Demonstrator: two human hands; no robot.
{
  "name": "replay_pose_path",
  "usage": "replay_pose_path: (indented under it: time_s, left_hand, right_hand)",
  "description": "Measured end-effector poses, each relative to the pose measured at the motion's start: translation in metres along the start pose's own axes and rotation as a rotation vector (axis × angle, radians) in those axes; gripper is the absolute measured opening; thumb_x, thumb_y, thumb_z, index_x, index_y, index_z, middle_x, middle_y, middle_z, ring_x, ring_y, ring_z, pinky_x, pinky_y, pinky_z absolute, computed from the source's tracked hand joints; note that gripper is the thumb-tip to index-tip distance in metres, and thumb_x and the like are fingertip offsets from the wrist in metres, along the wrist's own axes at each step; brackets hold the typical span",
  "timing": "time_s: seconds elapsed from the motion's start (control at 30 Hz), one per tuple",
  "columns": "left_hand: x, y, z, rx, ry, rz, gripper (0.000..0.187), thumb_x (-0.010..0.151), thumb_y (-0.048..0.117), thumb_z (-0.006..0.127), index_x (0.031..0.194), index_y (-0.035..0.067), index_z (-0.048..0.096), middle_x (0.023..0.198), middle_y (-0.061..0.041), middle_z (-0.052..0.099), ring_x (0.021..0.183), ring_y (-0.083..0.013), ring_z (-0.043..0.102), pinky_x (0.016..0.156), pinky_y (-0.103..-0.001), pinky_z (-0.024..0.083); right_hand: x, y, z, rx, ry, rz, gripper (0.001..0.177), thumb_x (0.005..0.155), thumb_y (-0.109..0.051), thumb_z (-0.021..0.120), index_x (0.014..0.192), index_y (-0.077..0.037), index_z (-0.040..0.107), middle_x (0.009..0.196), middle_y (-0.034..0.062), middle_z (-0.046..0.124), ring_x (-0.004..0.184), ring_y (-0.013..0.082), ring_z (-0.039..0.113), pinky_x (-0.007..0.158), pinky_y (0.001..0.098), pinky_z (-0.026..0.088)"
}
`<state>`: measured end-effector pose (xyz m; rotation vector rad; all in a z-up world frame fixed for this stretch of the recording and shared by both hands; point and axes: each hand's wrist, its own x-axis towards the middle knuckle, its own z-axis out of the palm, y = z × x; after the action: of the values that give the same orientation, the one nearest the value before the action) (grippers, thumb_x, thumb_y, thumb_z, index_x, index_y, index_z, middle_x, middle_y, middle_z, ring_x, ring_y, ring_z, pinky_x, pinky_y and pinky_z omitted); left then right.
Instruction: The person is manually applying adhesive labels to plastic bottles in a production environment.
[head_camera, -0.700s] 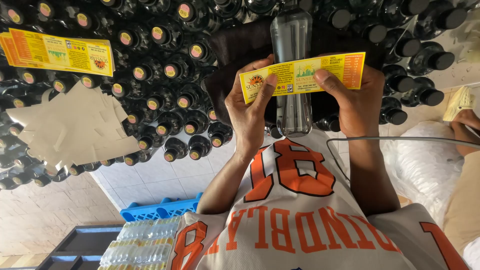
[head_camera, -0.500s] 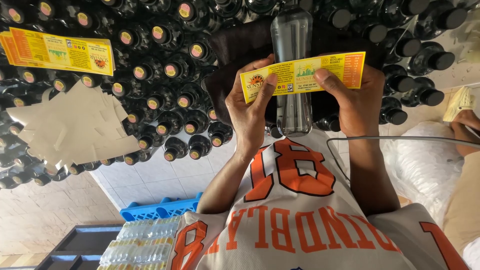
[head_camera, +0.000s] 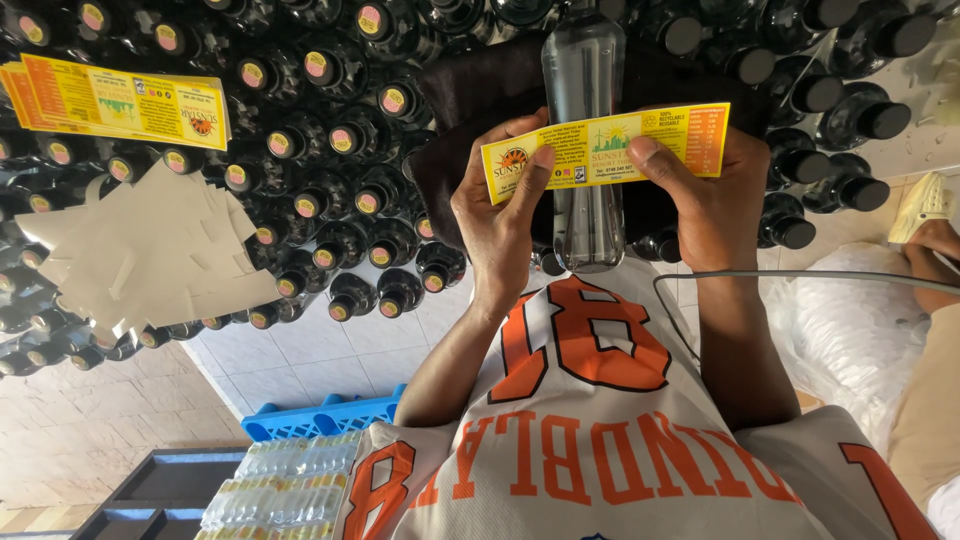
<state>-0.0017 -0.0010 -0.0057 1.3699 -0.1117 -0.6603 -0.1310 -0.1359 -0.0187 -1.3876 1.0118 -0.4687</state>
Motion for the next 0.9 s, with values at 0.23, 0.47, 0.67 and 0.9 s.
replay_pose_path:
  time_s: [0.23,0.47,0.67,0.9]
  left_hand:
    - [0.001,0.001,0.002,0.026,0.006,0.023,0.029,0.105,0.023,0.083,0.13,0.012,0.075,0.138,-0.015,0.078,0.123,-0.0205,0.075,0.104,-0.034,0.06]
    - [0.003,-0.009,0.011,0.159,0.08,0.16,0.017,0.102,0.015,0.083,0.115,0.006,0.076,0.133,-0.014,0.076,0.125,-0.0323,0.077,0.103,-0.036,0.061]
    - [-0.009,0.013,0.029,0.069,0.104,0.107,0.019,0.108,0.016,0.072,0.122,0.003,0.07,0.149,-0.013,0.071,0.133,-0.023,0.07,0.093,-0.029,0.062]
    - [-0.02,0.029,0.043,-0.235,0.163,0.253,0.018,0.101,0.013,0.084,0.096,0.003,0.069,0.132,-0.02,0.08,0.121,-0.0221,0.075,0.083,-0.021,0.055]
  right_hand:
    - [-0.001,-0.003,0.0,-0.031,-0.005,-0.016,0.033,0.103,-0.03,0.094,0.116,-0.005,0.077,0.111,0.0156,0.079,0.104,0.0262,0.081,0.104,0.0453,0.066]
    - [-0.003,-0.017,0.001,-0.179,-0.026,-0.058,0.03,0.108,-0.026,0.094,0.115,-0.001,0.077,0.105,0.0151,0.078,0.101,0.023,0.077,0.097,0.0444,0.064]
    - [-0.003,-0.036,0.01,-0.309,-0.027,-0.084,0.034,0.106,-0.033,0.084,0.115,-0.001,0.076,0.102,0.0129,0.078,0.097,0.0205,0.077,0.082,0.0341,0.061]
    - [-0.024,-0.043,0.014,0.121,0.135,-0.156,0.027,0.095,-0.021,0.097,0.11,-0.006,0.08,0.098,0.0033,0.078,0.097,0.0051,0.066,0.096,0.0312,0.059]
